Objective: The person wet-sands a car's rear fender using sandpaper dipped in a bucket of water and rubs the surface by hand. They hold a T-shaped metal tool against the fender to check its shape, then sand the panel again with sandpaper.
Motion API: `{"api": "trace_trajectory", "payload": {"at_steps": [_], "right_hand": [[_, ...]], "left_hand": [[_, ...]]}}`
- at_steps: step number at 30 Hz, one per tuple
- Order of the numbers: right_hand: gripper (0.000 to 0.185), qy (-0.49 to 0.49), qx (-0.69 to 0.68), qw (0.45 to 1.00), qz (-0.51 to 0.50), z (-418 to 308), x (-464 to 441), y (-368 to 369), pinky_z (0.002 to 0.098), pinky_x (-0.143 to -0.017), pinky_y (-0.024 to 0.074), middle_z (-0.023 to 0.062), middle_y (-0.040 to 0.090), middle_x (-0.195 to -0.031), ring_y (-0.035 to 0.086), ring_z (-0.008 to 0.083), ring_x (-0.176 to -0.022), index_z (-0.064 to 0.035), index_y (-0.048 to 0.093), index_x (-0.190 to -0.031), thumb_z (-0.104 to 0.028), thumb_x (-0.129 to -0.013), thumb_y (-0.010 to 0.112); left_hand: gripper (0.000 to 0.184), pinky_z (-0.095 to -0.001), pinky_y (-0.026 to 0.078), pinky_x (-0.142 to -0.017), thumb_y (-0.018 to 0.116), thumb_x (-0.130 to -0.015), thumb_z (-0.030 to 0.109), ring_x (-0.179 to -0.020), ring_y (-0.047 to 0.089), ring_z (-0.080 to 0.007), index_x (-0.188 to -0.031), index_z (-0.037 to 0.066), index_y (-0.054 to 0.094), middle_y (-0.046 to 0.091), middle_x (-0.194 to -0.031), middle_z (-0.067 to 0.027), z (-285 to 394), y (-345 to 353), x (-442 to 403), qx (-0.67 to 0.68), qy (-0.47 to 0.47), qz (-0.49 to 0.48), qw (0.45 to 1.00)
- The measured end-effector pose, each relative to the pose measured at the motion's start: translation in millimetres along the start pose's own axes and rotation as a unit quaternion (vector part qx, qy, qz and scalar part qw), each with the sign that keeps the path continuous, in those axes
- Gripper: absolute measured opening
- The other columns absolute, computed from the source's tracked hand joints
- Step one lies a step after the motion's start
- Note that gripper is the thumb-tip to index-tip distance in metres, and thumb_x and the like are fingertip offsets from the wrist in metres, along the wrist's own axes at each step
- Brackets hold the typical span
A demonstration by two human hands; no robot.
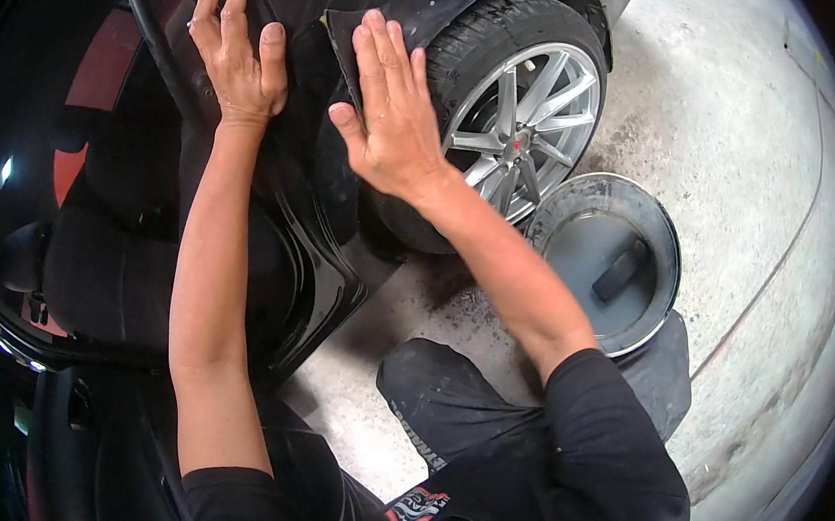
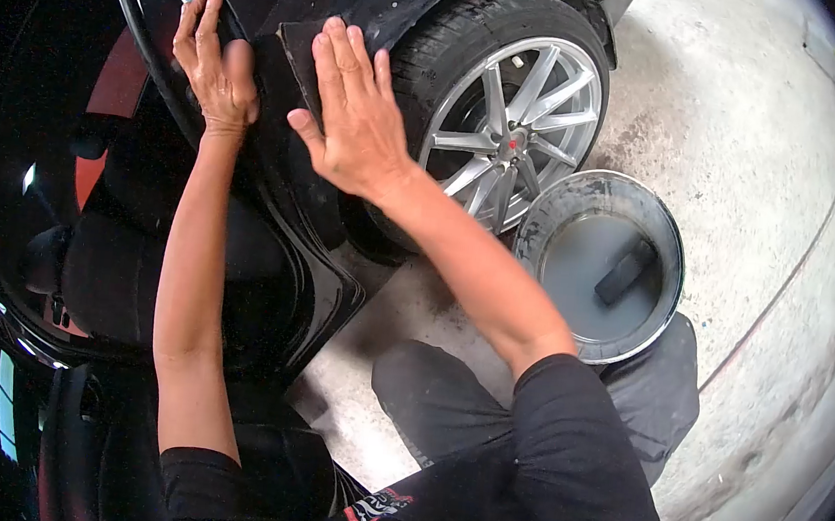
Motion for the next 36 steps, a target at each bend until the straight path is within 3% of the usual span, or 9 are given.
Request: {"api": "trace_trajectory", "payload": {"at_steps": [3,6,9,13,15,21,25,30,36], "right_hand": [[0.078,0.015,-0.132,0.991,-0.028,-25.4,30.0,9.8,0.0629,-0.123,0.0194,0.028,0.023,-0.167,0.025,0.0485,-0.154,0.0045,0.026,-0.16,-0.045,-0.104,0.05],[0.079,-0.049,-0.02,0.997,-0.057,-14.0,23.5,-3.3,0.065,-0.121,0.0201,0.022,0.028,-0.167,0.027,0.0432,-0.154,0.0014,0.027,-0.16,-0.048,-0.103,0.05],[0.082,-0.038,0.067,0.997,-0.028,3.2,-7.5,-6.4,0.0676,-0.12,0.0199,0.0244,0.026,-0.168,0.025,0.0445,-0.155,0.0023,0.025,-0.161,-0.048,-0.103,0.052],[0.082,0.005,-0.089,0.995,-0.044,-25.6,37.7,13.2,0.0676,-0.12,0.0187,0.0261,0.022,-0.169,0.024,0.0461,-0.155,0.0032,0.023,-0.161,-0.046,-0.102,0.053],[0.082,-0.031,-0.007,0.996,-0.084,-22.0,38.1,7.5,0.0672,-0.12,0.0202,0.0239,0.023,-0.169,0.025,0.0434,-0.155,0.0023,0.023,-0.161,-0.044,-0.101,0.056],[0.085,0.031,-0.013,0.999,0.018,-10.8,18.0,7.1,0.067,-0.119,0.0234,0.024,0.024,-0.168,0.026,0.0424,-0.155,0.0021,0.024,-0.161,-0.042,-0.099,0.061],[0.086,-0.034,0.082,0.995,-0.043,0.5,20.9,1.4,0.0667,-0.119,0.0256,0.0267,0.023,-0.168,0.026,0.0451,-0.154,0.0033,0.025,-0.16,-0.044,-0.098,0.061],[0.08,0.063,0.102,0.986,0.118,43.6,-32.0,-23.3,0.0651,-0.12,0.0253,0.0329,0.026,-0.164,0.028,0.0489,-0.152,0.0099,0.027,-0.157,-0.038,-0.101,0.058],[0.084,0.008,0.057,0.998,-0.004,12.1,15.0,-8.2,0.0686,-0.12,0.0181,0.0315,0.022,-0.166,0.023,0.0497,-0.154,0.0074,0.024,-0.16,-0.039,-0.1,0.059]], "left_hand": [[0.062,-0.0519,0.028,-0.119,0.051,-0.101,0.046,-0.142,0.04,-0.0431,-0.147,0.005,0.056,0.049,-0.149,-0.0241,-0.4,-0.9,-0.4,-0.017,0.005,-0.004,1.0],[0.062,-0.052,0.028,-0.119,0.052,-0.101,0.046,-0.142,0.041,-0.0433,-0.147,0.006,0.056,0.049,-0.149,-0.024,-1.8,-1.4,-0.7,-0.004,0.003,0.004,1.0],[0.061,-0.0519,0.028,-0.119,0.052,-0.1,0.046,-0.143,0.04,-0.0433,-0.147,0.006,0.057,0.048,-0.15,-0.0239,-2.5,0.2,2.4,0.0,-0.004,-0.001,1.0],[0.068,-0.0505,0.029,-0.121,0.041,-0.104,0.055,-0.145,0.038,-0.0404,-0.149,0.005,0.054,0.044,-0.151,-0.0243,-1.4,-0.7,-0.8,-0.034,-0.006,-0.017,0.999],[0.068,-0.0507,0.029,-0.121,0.041,-0.104,0.055,-0.145,0.038,-0.0405,-0.149,0.005,0.055,0.045,-0.151,-0.0243,-1.0,-0.2,-0.7,-0.039,-0.005,-0.019,0.999],[0.063,-0.0525,0.028,-0.119,0.05,-0.101,0.047,-0.143,0.04,-0.0439,-0.148,0.006,0.056,0.047,-0.15,-0.0248,-1.8,0.6,-0.8,-0.021,-0.004,-0.014,1.0],[0.063,-0.0526,0.028,-0.119,0.05,-0.101,0.047,-0.143,0.04,-0.0439,-0.148,0.006,0.055,0.047,-0.15,-0.0248,1.3,-1.8,-0.9,-0.013,-0.009,-0.008,1.0],[0.063,-0.0524,0.027,-0.12,0.049,-0.102,0.047,-0.144,0.038,-0.0434,-0.148,0.005,0.055,0.046,-0.151,-0.0247,0.6,0.5,-0.1,-0.02,-0.019,-0.024,0.999],[0.071,-0.0503,0.029,-0.12,0.041,-0.104,0.056,-0.147,0.037,-0.0396,-0.151,0.004,0.053,0.044,-0.153,-0.0247,3.5,1.7,-2.4,-0.03,-0.015,-0.021,0.999]]}}
Point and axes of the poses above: each hand's wrist, its own x-axis away from the middle knuckle, its own y-axis out of the palm, z = x × y, the point moved 9 cm from there along -x, towards the middle knuckle
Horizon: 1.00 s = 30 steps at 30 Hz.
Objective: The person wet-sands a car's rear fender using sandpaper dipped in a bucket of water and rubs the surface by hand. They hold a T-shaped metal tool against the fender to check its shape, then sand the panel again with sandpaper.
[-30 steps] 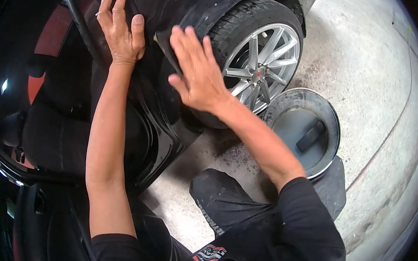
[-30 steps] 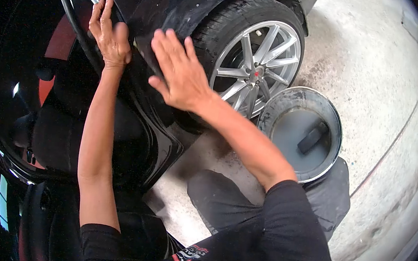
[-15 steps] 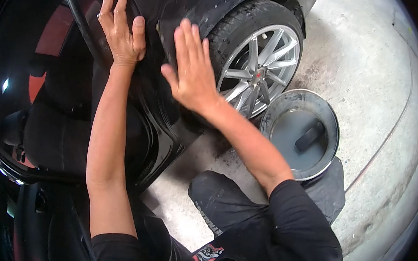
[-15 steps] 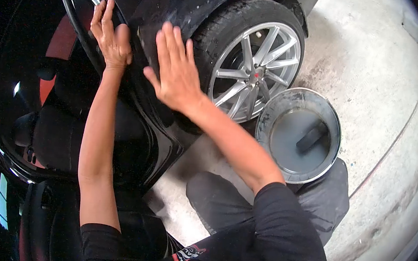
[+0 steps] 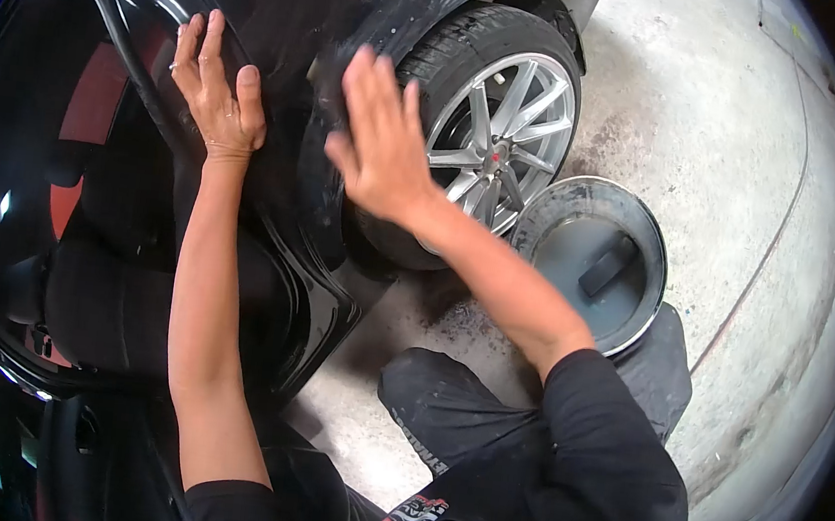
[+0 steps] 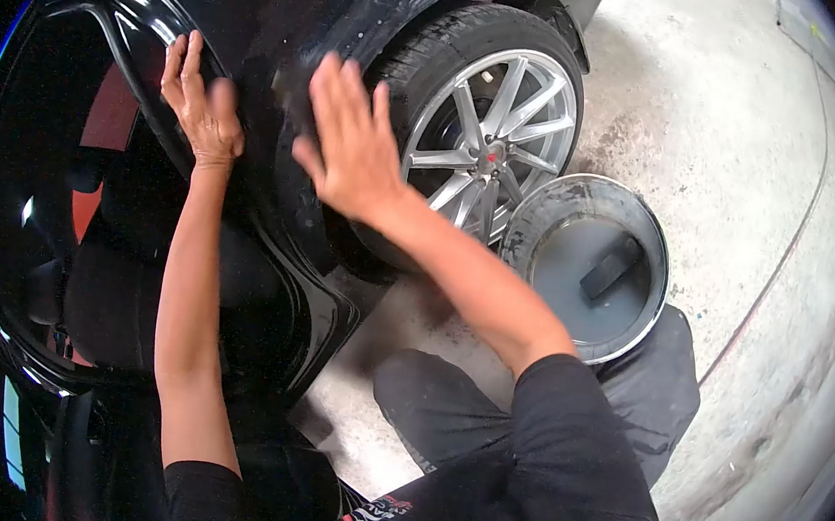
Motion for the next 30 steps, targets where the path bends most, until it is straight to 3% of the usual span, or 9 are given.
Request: {"api": "trace_trajectory", "payload": {"at_steps": [4,7,9,11,15,21,23,27,30], "right_hand": [[0.072,0.145,0.001,0.981,0.132,50.1,-48.7,-21.8,0.0676,-0.121,0.0176,0.0327,0.024,-0.165,0.023,0.0509,-0.153,0.0092,0.024,-0.158,-0.036,-0.107,0.048],[0.084,0.071,-0.016,0.995,0.073,-1.8,-5.1,0.5,0.0671,-0.121,0.0196,0.0361,0.02,-0.165,0.023,0.0528,-0.153,0.0094,0.024,-0.158,-0.041,-0.101,0.058],[0.091,0.025,-0.121,0.992,-0.038,-28.0,41.3,17.0,0.0642,-0.122,0.0189,0.0305,0.019,-0.168,0.022,0.0495,-0.155,0.0052,0.019,-0.162,-0.032,-0.095,0.068],[0.088,0.0,-0.043,0.995,-0.091,-9.0,36.4,11.6,0.0646,-0.122,0.0205,0.0292,0.019,-0.168,0.022,0.0495,-0.154,0.002,0.021,-0.162,-0.03,-0.095,0.068],[0.079,0.094,0.021,0.991,0.096,58.1,-30.2,-17.4,0.0654,-0.121,0.0209,0.0312,0.017,-0.168,0.021,0.0495,-0.154,0.0063,0.019,-0.161,-0.034,-0.104,0.056],[0.087,0.053,-0.088,0.993,-0.054,-21.0,51.8,22.8,0.066,-0.121,0.0198,0.0321,0.012,-0.169,0.017,0.0519,-0.155,0.0048,0.017,-0.162,-0.032,-0.098,0.063],[0.086,0.024,-0.024,0.999,0.021,6.9,23.4,7.0,0.0665,-0.121,0.0183,0.0317,0.016,-0.168,0.017,0.0517,-0.155,0.0049,0.019,-0.162,-0.034,-0.098,0.062],[0.078,0.153,0.02,0.977,0.144,76.0,-38.1,-20.2,0.0662,-0.121,0.019,0.0342,0.02,-0.166,0.022,0.0507,-0.153,0.0107,0.023,-0.158,-0.035,-0.103,0.056],[0.083,0.085,-0.005,0.995,0.053,6.7,6.3,3.4,0.0667,-0.121,0.0193,0.0349,0.017,-0.166,0.021,0.0516,-0.153,0.0106,0.022,-0.158,-0.038,-0.102,0.057]], "left_hand": [[0.071,-0.0503,0.029,-0.121,0.04,-0.105,0.056,-0.146,0.037,-0.0395,-0.15,0.003,0.052,0.043,-0.153,-0.0246,-0.9,-0.2,2.5,-0.007,-0.011,-0.012,1.0],[0.071,-0.0502,0.028,-0.121,0.04,-0.105,0.055,-0.146,0.037,-0.0395,-0.15,0.002,0.052,0.044,-0.153,-0.0246,-0.2,-1.3,-0.9,-0.017,-0.001,-0.007,1.0],[0.07,-0.0502,0.027,-0.121,0.039,-0.105,0.055,-0.146,0.037,-0.0394,-0.15,0.002,0.052,0.045,-0.153,-0.0245,2.4,-2.6,-0.2,-0.013,0.0,-0.007,1.0],[0.07,-0.0503,0.027,-0.121,0.039,-0.105,0.054,-0.146,0.037,-0.0393,-0.15,0.003,0.052,0.045,-0.153,-0.0244,3.8,-1.8,-1.4,-0.005,-0.005,-0.001,1.0],[0.068,-0.0497,0.028,-0.121,0.04,-0.105,0.051,-0.145,0.037,-0.0394,-0.151,0.001,0.051,0.045,-0.152,-0.0251,5.0,-0.7,-0.7,-0.012,-0.002,-0.011,1.0],[0.067,-0.0523,0.03,-0.12,0.047,-0.103,0.052,-0.146,0.036,-0.0436,-0.149,0.003,0.054,0.043,-0.153,-0.0252,4.4,-2.0,-0.6,0.015,-0.003,-0.005,1.0],[0.067,-0.0524,0.03,-0.12,0.047,-0.103,0.052,-0.145,0.036,-0.0435,-0.149,0.003,0.054,0.043,-0.153,-0.0253,2.8,-1.8,-0.4,0.015,-0.007,-0.002,1.0],[0.07,-0.05,0.029,-0.12,0.041,-0.105,0.053,-0.146,0.036,-0.0398,-0.15,0.002,0.052,0.045,-0.152,-0.0252,4.6,-0.5,-0.1,-0.001,-0.01,-0.011,1.0],[0.069,-0.0504,0.029,-0.12,0.041,-0.105,0.052,-0.146,0.037,-0.0402,-0.151,0.001,0.051,0.044,-0.154,-0.0253,6.2,-3.5,-2.7,-0.018,0.005,-0.012,1.0]]}}
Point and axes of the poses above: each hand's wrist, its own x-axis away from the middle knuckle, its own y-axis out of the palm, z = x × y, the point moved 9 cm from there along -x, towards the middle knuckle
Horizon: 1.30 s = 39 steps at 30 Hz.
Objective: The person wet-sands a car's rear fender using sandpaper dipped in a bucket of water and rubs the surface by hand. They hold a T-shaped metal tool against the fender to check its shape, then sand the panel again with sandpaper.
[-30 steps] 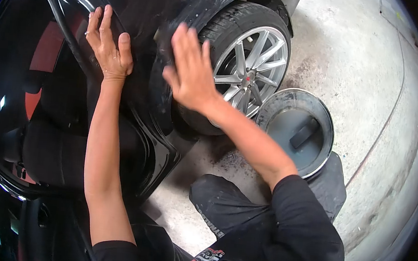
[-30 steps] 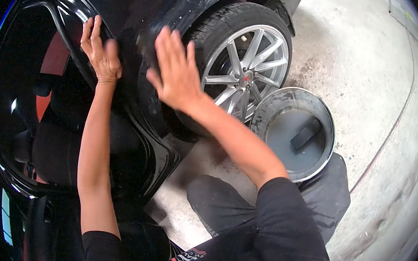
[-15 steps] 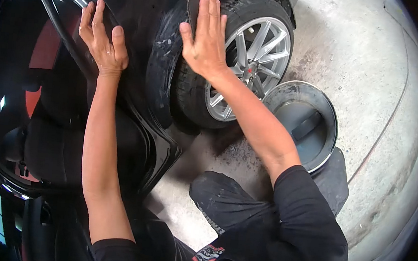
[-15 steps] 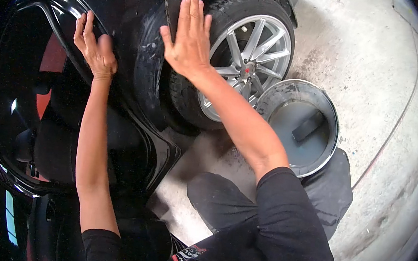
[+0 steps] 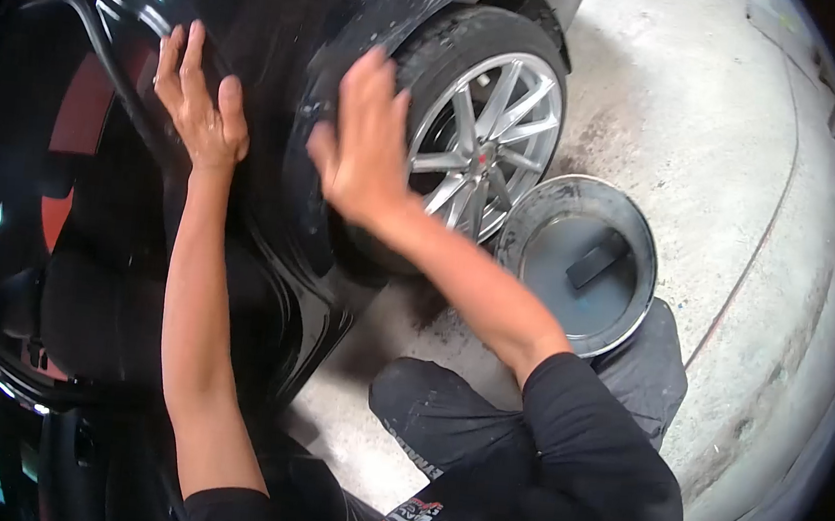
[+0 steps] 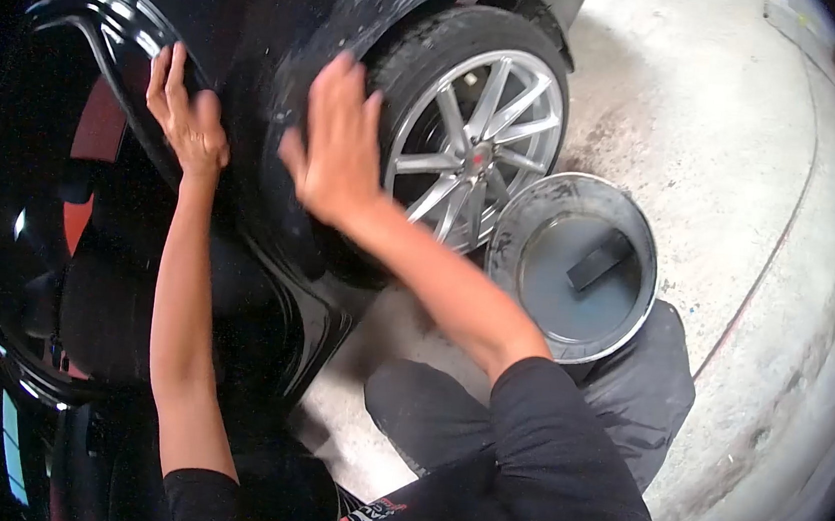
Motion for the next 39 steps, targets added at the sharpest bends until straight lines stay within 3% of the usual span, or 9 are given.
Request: {"api": "trace_trajectory", "payload": {"at_steps": [4,9,15,19,21,27,33,37,39], "right_hand": [[0.082,-0.103,0.058,0.99,-0.072,13.5,-5.5,-1.2,0.0669,-0.121,0.0192,0.0317,0.018,-0.167,0.02,0.0487,-0.155,0.0069,0.023,-0.16,-0.041,-0.101,0.056],[0.081,0.095,0.051,0.988,0.107,88.6,-108.3,-36.9,0.0649,-0.123,0.0165,0.0324,0.021,-0.166,0.021,0.0504,-0.154,0.0119,0.024,-0.157,-0.043,-0.104,0.05],[0.081,-0.142,0.08,0.985,-0.047,16.6,-27.7,-14.2,0.0657,-0.119,0.0261,0.0335,0.024,-0.165,0.028,0.0506,-0.151,0.0058,0.028,-0.157,-0.044,-0.1,0.058],[0.066,0.097,0.048,0.989,0.097,122.5,-119.8,-51.7,0.0647,-0.121,0.0233,0.0349,0.03,-0.16,0.027,0.0493,-0.151,0.0099,0.03,-0.154,-0.036,-0.109,0.043],[0.068,0.09,0.041,0.989,0.115,97.7,-111.6,-46.2,0.0661,-0.12,0.0244,0.0355,0.03,-0.16,0.026,0.0496,-0.151,0.0118,0.028,-0.153,-0.036,-0.108,0.044],[0.084,-0.24,0.054,0.955,-0.167,-24.8,24.9,6.4,0.0666,-0.116,0.0278,0.031,0.033,-0.162,0.033,0.0462,-0.15,0.0049,0.039,-0.153,-0.048,-0.093,0.065],[0.071,-0.013,0.073,0.994,0.08,68.3,-88.2,-30.8,0.0695,-0.118,0.0234,0.0324,0.03,-0.163,0.031,0.0498,-0.149,0.0088,0.033,-0.155,-0.037,-0.104,0.051],[0.09,-0.161,0.058,0.982,-0.085,-24.5,16.6,17.9,0.069,-0.119,0.0213,0.0319,0.02,-0.167,0.023,0.0492,-0.154,0.0061,0.027,-0.158,-0.046,-0.094,0.062],[0.098,-0.124,0.014,0.971,-0.205,-36.8,86.7,38.7,0.0669,-0.12,0.0225,0.0255,0.022,-0.169,0.025,0.0432,-0.155,0.002,0.029,-0.159,-0.044,-0.086,0.074]], "left_hand": [[0.07,-0.0502,0.028,-0.122,0.041,-0.106,0.053,-0.146,0.038,-0.0398,-0.151,0.001,0.051,0.043,-0.155,-0.0246,1.3,0.8,-1.0,0.01,-0.006,0.005,1.0],[0.067,-0.0513,0.028,-0.121,0.047,-0.103,0.05,-0.147,0.036,-0.0418,-0.151,0.003,0.052,0.044,-0.154,-0.0238,-0.7,3.4,5.1,0.026,-0.019,0.001,0.999],[0.069,-0.05,0.028,-0.122,0.043,-0.105,0.052,-0.149,0.035,-0.0391,-0.152,0.002,0.05,0.043,-0.155,-0.0238,1.2,1.7,-0.4,0.015,-0.013,-0.001,1.0],[0.068,-0.05,0.027,-0.122,0.044,-0.105,0.051,-0.148,0.036,-0.0391,-0.151,0.002,0.051,0.045,-0.154,-0.0231,-1.0,4.1,1.5,0.019,-0.013,0.001,1.0],[0.068,-0.05,0.028,-0.122,0.044,-0.104,0.052,-0.147,0.037,-0.0392,-0.151,0.002,0.051,0.045,-0.154,-0.0231,-2.1,3.0,2.3,0.017,-0.012,0.005,1.0],[0.065,-0.0503,0.028,-0.12,0.044,-0.104,0.049,-0.146,0.037,-0.0399,-0.15,0.004,0.053,0.046,-0.153,-0.0232,-5.1,-1.5,0.6,0.007,-0.004,0.007,1.0],[0.061,-0.0503,0.028,-0.121,0.045,-0.104,0.046,-0.146,0.038,-0.0396,-0.15,0.007,0.054,0.046,-0.154,-0.0215,-9.3,-0.4,3.9,0.005,0.008,0.009,1.0],[0.06,-0.0495,0.028,-0.121,0.043,-0.104,0.049,-0.146,0.038,-0.0387,-0.15,0.011,0.055,0.047,-0.153,-0.021,-8.1,-1.3,3.8,-0.002,0.002,0.017,1.0],[0.06,-0.0493,0.028,-0.121,0.043,-0.104,0.048,-0.145,0.038,-0.0386,-0.15,0.011,0.055,0.047,-0.153,-0.0207,-8.5,-2.9,6.7,-0.009,0.002,0.015,1.0]]}}
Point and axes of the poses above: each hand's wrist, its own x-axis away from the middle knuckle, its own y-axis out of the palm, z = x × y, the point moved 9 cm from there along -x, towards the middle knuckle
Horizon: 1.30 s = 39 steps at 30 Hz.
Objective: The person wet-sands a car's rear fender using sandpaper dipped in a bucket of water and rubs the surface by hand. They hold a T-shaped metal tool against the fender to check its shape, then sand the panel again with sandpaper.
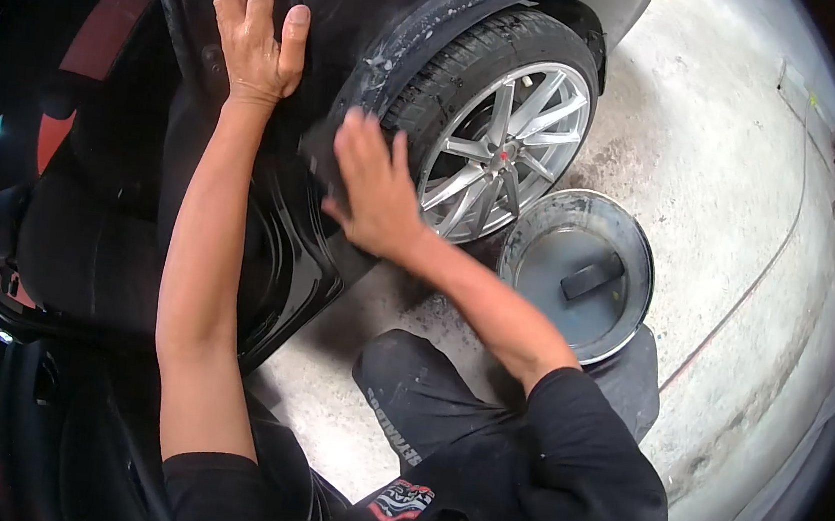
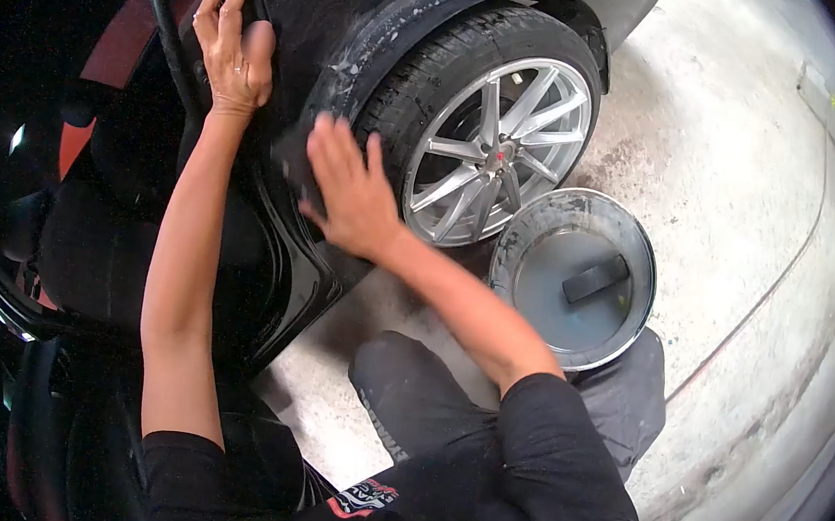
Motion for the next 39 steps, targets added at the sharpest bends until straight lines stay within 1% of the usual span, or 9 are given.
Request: {"api": "trace_trajectory", "payload": {"at_steps": [4,9,16,18,21,22,25,31,39], "right_hand": [[0.1,-0.019,0.016,0.999,-0.022,0.4,26.3,19.6,0.0696,-0.119,0.0188,0.0246,0.019,-0.17,0.021,0.0443,-0.156,0.0013,0.023,-0.162,-0.04,-0.086,0.075],[0.089,0.118,0.033,0.977,0.176,38.3,-54.3,-40.4,0.0722,-0.119,0.0085,0.027,0.015,-0.17,0.017,0.0442,-0.158,0.005,0.019,-0.162,-0.037,-0.096,0.063],[0.086,-0.024,0.127,0.991,-0.027,19.0,-12.9,-10.2,0.0742,-0.115,0.0222,0.0247,0.027,-0.167,0.028,0.0442,-0.153,-0.0005,0.032,-0.159,-0.041,-0.092,0.066],[0.075,0.04,0.141,0.974,0.172,60.9,-65.5,-75.6,0.0728,-0.116,0.0215,0.0263,0.029,-0.165,0.029,0.0455,-0.152,0.0023,0.034,-0.156,-0.043,-0.1,0.054],[0.063,0.153,0.092,0.957,0.227,141.1,-89.8,-133.2,0.0697,-0.117,0.0238,0.0256,0.039,-0.161,0.035,0.0404,-0.151,0.005,0.042,-0.151,-0.041,-0.108,0.044],[0.062,0.126,0.102,0.963,0.215,158.0,-76.6,-145.4,0.0673,-0.116,0.0263,0.0255,0.042,-0.159,0.037,0.0395,-0.15,0.0061,0.042,-0.151,-0.038,-0.107,0.046],[0.062,0.134,0.085,0.981,0.111,153.8,23.8,-181.7,0.0545,-0.121,0.026,0.0257,0.041,-0.16,0.036,0.0398,-0.151,0.0051,0.032,-0.158,-0.018,-0.105,0.053],[0.062,0.318,0.129,0.931,-0.125,178.2,253.1,-207.1,0.0562,-0.123,0.0274,0.0254,0.034,-0.163,0.031,0.0405,-0.153,-0.0006,0.027,-0.161,-0.012,-0.105,0.049],[0.056,0.341,0.161,0.918,-0.123,200.3,261.8,-206.0,0.0567,-0.119,0.0342,0.0243,0.039,-0.161,0.037,0.0411,-0.149,-0.001,0.033,-0.158,-0.015,-0.106,0.049]], "left_hand": [[0.059,-0.0488,0.029,-0.121,0.044,-0.104,0.047,-0.144,0.039,-0.0384,-0.15,0.012,0.056,0.048,-0.152,-0.0204,0.8,-1.1,-2.5,0.011,0.004,0.01,1.0],[0.06,-0.0509,0.029,-0.12,0.044,-0.105,0.042,-0.143,0.041,-0.0428,-0.149,0.002,0.053,0.046,-0.152,-0.0251,6.7,-4.8,-2.4,0.024,-0.024,-0.023,0.999],[0.057,-0.0531,0.029,-0.119,0.044,-0.106,0.036,-0.142,0.041,-0.0455,-0.148,-0.003,0.052,0.045,-0.151,-0.0279,4.4,-6.1,-8.0,0.022,0.009,-0.003,1.0],[0.057,-0.0536,0.029,-0.119,0.043,-0.106,0.036,-0.142,0.041,-0.0461,-0.147,-0.003,0.052,0.045,-0.151,-0.0281,5.4,-7.3,-5.4,0.03,0.007,0.001,1.0],[0.065,-0.0528,0.024,-0.123,0.051,-0.103,0.042,-0.148,0.035,-0.0417,-0.151,-0.003,0.047,0.04,-0.157,-0.0248,6.4,-7.1,-7.4,0.026,-0.034,-0.05,0.998],[0.06,-0.0498,0.031,-0.119,0.047,-0.103,0.048,-0.142,0.042,-0.039,-0.151,0.013,0.055,0.048,-0.152,-0.0201,-0.8,-1.7,-2.6,0.024,0.018,0.013,0.999],[0.065,-0.0506,0.031,-0.119,0.052,-0.101,0.053,-0.143,0.041,-0.0399,-0.151,0.012,0.054,0.047,-0.153,-0.0203,2.7,-1.6,-5.5,0.025,0.024,0.012,0.999],[0.079,-0.0549,0.023,-0.124,0.062,-0.097,0.054,-0.151,0.031,-0.0419,-0.159,0.011,0.041,0.037,-0.161,-0.0206,6.4,1.9,-2.3,-0.005,0.016,-0.042,0.999],[0.1,-0.0586,0.006,-0.127,0.06,-0.09,0.065,-0.161,0.012,-0.025,-0.165,0.008,0.027,0.02,-0.173,-0.0092,108.7,49.6,75.4,-0.163,0.107,-0.388,0.901]]}}
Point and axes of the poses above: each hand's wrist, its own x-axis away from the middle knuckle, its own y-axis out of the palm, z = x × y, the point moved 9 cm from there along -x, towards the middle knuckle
